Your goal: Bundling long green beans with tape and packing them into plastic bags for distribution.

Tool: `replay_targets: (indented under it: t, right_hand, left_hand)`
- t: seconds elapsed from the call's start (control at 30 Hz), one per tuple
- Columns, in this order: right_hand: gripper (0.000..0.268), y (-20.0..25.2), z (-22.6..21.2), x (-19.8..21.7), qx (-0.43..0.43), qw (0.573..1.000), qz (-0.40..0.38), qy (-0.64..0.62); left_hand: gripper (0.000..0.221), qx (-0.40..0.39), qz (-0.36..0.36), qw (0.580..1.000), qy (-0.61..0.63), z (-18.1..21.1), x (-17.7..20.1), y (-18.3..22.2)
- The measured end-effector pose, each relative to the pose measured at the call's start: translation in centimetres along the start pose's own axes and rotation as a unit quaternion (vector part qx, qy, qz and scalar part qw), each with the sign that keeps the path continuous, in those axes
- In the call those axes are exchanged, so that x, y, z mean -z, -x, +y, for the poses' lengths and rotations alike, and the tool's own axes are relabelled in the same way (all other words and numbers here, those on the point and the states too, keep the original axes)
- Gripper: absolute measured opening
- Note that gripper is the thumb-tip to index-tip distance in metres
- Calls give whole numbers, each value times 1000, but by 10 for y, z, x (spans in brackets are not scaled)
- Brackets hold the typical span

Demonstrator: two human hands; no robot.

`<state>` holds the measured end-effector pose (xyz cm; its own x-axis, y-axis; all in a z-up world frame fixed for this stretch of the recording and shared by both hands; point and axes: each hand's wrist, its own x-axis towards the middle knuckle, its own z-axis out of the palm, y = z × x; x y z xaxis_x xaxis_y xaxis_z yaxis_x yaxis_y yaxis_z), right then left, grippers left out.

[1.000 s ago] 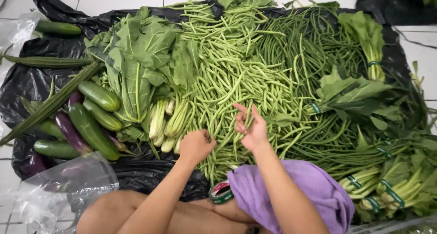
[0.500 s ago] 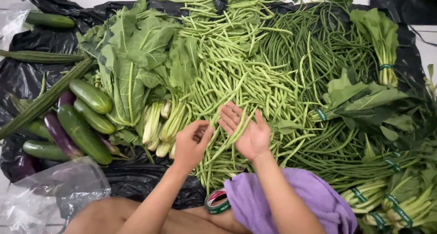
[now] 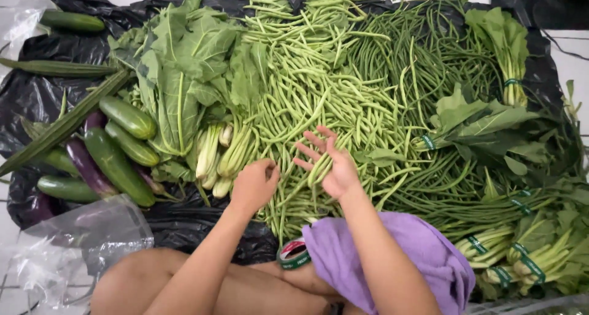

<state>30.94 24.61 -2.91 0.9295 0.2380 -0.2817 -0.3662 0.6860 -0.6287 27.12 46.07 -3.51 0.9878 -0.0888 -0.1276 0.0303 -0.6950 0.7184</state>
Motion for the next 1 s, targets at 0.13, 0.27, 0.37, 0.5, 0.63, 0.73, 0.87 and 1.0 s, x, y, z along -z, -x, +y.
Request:
replay_targets:
  t: [0.13,0.27,0.37,0.5,0.63,0.73,0.87,1.0]
  right_hand:
    - [46,5,-13,7,4,997,32,64]
    - [48,19,-20,-1,9,997,14,81]
    - [39,19,-19,19,-8,997,30,75]
    - [35,22,-23,35,-22,999,13,45]
    - [47,29,-25,34,-25,1000,-15,3]
    - [59,33,-27,25,-22,999,6,-23]
    - [63,26,-22,27,-16,998,14,-52]
    - [52,29,-16,7,-46,998,-21,-31]
  left_hand:
    - [45,91,-167,974,-125,-4,-6,-4]
    - [42,51,-182,961,-201,7,-2,-4]
    - [23,57,-184,969,-158,8,3,1]
    - [14,65,-90,990,-87,-5,1,-5]
    - [12,49,16,998,35,-5,18,-4]
    - [13,58,111,974,187,-4,32,-2]
    - [10,61,199,927,312,-9,46,-1]
    - [11,65,215,837,499,-1,48,1]
